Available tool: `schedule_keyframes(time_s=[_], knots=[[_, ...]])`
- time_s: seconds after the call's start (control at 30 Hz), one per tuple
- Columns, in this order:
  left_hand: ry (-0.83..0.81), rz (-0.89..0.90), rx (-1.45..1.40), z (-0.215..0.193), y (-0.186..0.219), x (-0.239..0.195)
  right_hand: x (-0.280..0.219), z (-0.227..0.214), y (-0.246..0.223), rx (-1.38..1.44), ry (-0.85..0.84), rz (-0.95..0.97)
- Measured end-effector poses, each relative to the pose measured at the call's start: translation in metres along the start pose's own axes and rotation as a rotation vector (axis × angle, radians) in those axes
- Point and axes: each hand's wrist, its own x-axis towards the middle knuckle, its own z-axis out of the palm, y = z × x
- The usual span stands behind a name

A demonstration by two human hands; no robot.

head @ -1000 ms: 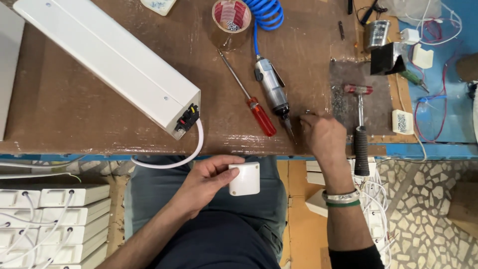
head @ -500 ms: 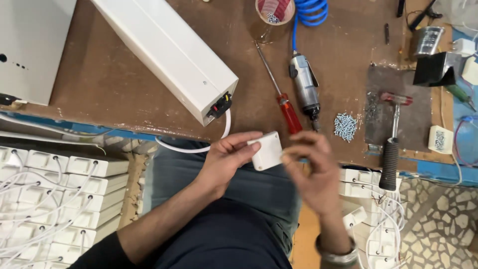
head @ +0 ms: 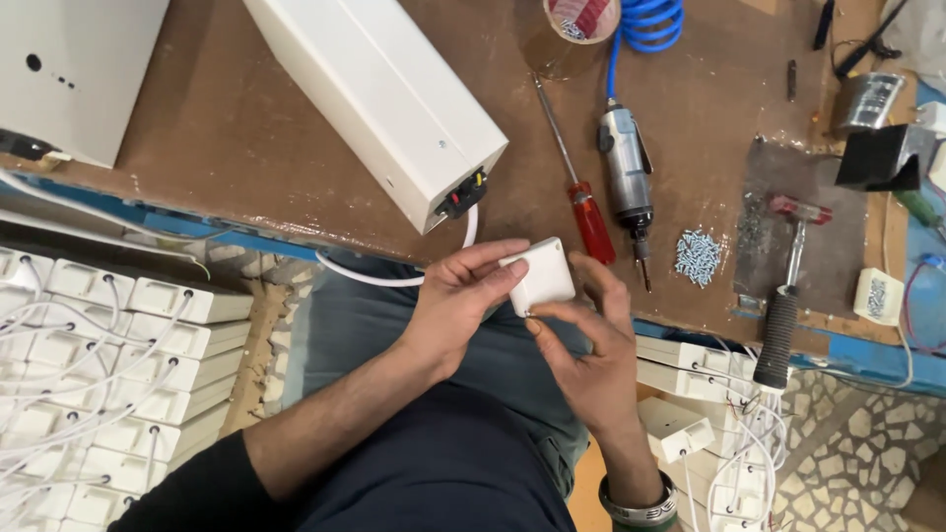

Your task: The person uses a pneumatic screwdriver to drive screws into a white plastic enclosure, then fits a white end cap to the enclosure and secures it with a red-handled screwdriver. They then move to another enclosure and continue driving screws with the screwdriver.

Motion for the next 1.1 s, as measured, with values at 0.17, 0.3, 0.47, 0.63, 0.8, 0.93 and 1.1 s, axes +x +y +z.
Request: schedule_keyframes(time_s=[0.17, 0.3, 0.47, 0.63, 0.8, 0.93, 1.1], knots=[[0.011, -0.022, 0.002, -0.003, 0.002, 0.000, -0.001, -0.002, 0.006, 0.139, -0.011, 0.096], [-0.014, -0.035, -0.011, -0.007, 0.001, -0.001, -0.005, 0.002, 0.026, 0.348, 0.032, 0.348], [-0.053, -0.012, 0.095, -0.013, 0.002, -0.008, -0.002, 0.011, 0.028, 0.519, -0.023, 0.514], [0.069, -0.209, 0.081, -0.019, 0.007, -0.023, 0.000, 0.030, 0.025, 0.569, -0.088, 0.511], [0.137, -0.443, -0.261, -0.031, 0.017, -0.032, 0.005, 0.038, 0.028, 0.579, -0.204, 0.546], [0.203, -0.560, -0.231, -0.027, 0.027, -0.037, 0.007, 0.038, 0.028, 0.615, -0.263, 0.592], [-0.132, -0.698, -0.268, -0.037, 0.014, -0.035, 0.009, 0.038, 0.017, 0.686, -0.302, 0.512]])
